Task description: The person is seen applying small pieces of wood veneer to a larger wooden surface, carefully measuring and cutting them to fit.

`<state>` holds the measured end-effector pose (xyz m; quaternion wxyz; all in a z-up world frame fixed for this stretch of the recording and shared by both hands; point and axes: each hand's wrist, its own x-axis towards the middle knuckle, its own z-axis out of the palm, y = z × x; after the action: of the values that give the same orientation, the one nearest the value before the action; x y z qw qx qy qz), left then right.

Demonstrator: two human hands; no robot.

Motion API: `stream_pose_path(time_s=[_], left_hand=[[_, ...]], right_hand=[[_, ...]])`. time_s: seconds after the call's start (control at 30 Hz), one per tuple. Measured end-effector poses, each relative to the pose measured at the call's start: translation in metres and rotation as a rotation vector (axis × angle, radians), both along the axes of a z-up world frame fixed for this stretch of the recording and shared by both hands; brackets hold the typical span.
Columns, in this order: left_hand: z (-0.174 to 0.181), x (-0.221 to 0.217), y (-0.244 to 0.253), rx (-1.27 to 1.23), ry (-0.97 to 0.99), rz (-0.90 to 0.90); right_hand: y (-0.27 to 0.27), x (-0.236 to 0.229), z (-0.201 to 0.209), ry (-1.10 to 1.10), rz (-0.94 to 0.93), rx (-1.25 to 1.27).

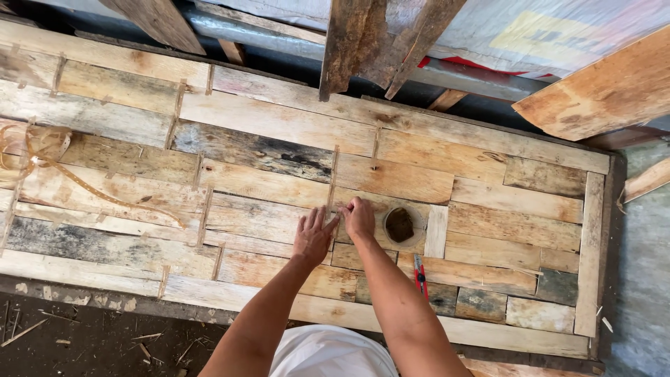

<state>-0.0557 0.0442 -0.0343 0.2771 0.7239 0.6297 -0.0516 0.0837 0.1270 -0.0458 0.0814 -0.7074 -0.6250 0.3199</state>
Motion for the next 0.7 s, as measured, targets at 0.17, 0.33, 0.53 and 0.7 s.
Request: stream_pose_path(time_s=[0.17,0.33,0.53,0.7], left_hand=[[0.005,0.000,0.000,-0.012,-0.007,0.007],[-0.001,-0.007,-0.002,-0.007,-0.022,0.005],[-0.023,-0.011,-0.009,0.073,-0.023,0.009],[-0.035,-0.009,-0.011,0.089,-0.070,0.047]], right_hand=[[0.001,0.001,0.001,-0.006,0.000,0.008],[0.005,0.004,-0.001,-0.011,0.011,-0.004],[0.012,0.018,-0.008,0.049,0.088,-0.105],[0.006,0.013,0.004,0.036,0.148,-0.098]])
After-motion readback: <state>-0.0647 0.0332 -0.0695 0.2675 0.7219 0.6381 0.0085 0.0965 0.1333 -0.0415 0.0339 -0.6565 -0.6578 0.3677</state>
